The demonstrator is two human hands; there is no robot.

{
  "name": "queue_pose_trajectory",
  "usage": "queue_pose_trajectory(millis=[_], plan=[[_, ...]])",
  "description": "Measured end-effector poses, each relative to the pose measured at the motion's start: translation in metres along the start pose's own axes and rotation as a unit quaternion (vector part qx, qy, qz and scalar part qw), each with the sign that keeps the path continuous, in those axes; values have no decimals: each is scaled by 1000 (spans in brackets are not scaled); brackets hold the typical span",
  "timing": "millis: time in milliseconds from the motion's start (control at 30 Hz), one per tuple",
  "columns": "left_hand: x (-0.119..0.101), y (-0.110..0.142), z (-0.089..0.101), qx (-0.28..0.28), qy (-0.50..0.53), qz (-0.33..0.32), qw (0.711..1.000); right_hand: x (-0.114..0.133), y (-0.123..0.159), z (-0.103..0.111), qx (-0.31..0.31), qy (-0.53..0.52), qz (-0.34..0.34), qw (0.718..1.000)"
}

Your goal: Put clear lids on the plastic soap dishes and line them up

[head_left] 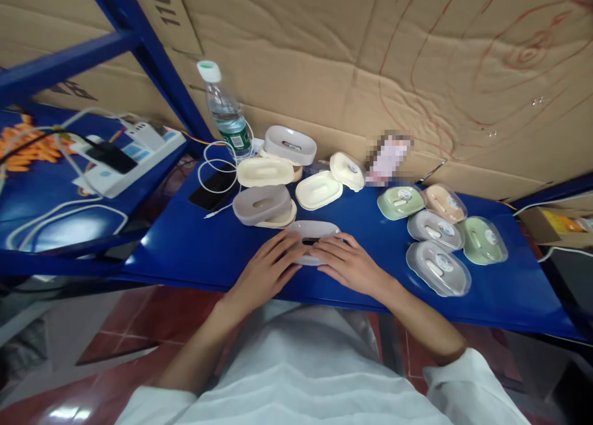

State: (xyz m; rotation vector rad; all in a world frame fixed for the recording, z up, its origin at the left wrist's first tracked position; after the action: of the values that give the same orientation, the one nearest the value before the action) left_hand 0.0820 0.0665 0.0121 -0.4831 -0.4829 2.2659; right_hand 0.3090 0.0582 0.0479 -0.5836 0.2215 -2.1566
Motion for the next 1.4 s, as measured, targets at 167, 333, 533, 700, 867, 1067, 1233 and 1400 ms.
queue_pose_trajectory(millis=[167, 333, 533, 700, 867, 1067, 1233, 1400], plan=[[2, 2, -3, -17, -20, -4, 1000, -2, 2, -4, -14, 21, 22, 999], [1, -1, -1, -7, 15, 36, 999, -7, 2, 3, -45, -56, -6, 997], [3, -2, 2, 16, 67, 67, 995, -26, 8, 25, -140, -70, -65, 986], [-1, -4, 3, 1, 57, 13, 998, -43, 17, 35, -160, 8, -121, 980], [1, -4, 9, -23, 52, 7, 998, -55, 24, 33, -102, 44, -161, 981], [54, -4, 32, -96, -97, 137, 981, -46, 19, 35, -82, 70, -153, 982], [89, -11, 38, -52, -141, 208, 966, -11, 5, 14, -1, -13, -22, 1000], [85, -5, 43, -80, -120, 228, 963, -5, 3, -5, 47, -42, 2, 998]])
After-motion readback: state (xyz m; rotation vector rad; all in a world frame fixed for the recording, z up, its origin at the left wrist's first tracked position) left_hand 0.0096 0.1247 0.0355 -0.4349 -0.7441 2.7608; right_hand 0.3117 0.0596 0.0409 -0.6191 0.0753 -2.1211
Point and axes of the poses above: each hand's wrist, its own y-axis away from the middle knuckle, its own z-axis out of the back of the hand, x = y × z, the point moved 4 cm from there along -y, towards the middle knuckle, and after that the axes turned 11 degrees about -y, right-handed, at the moved point
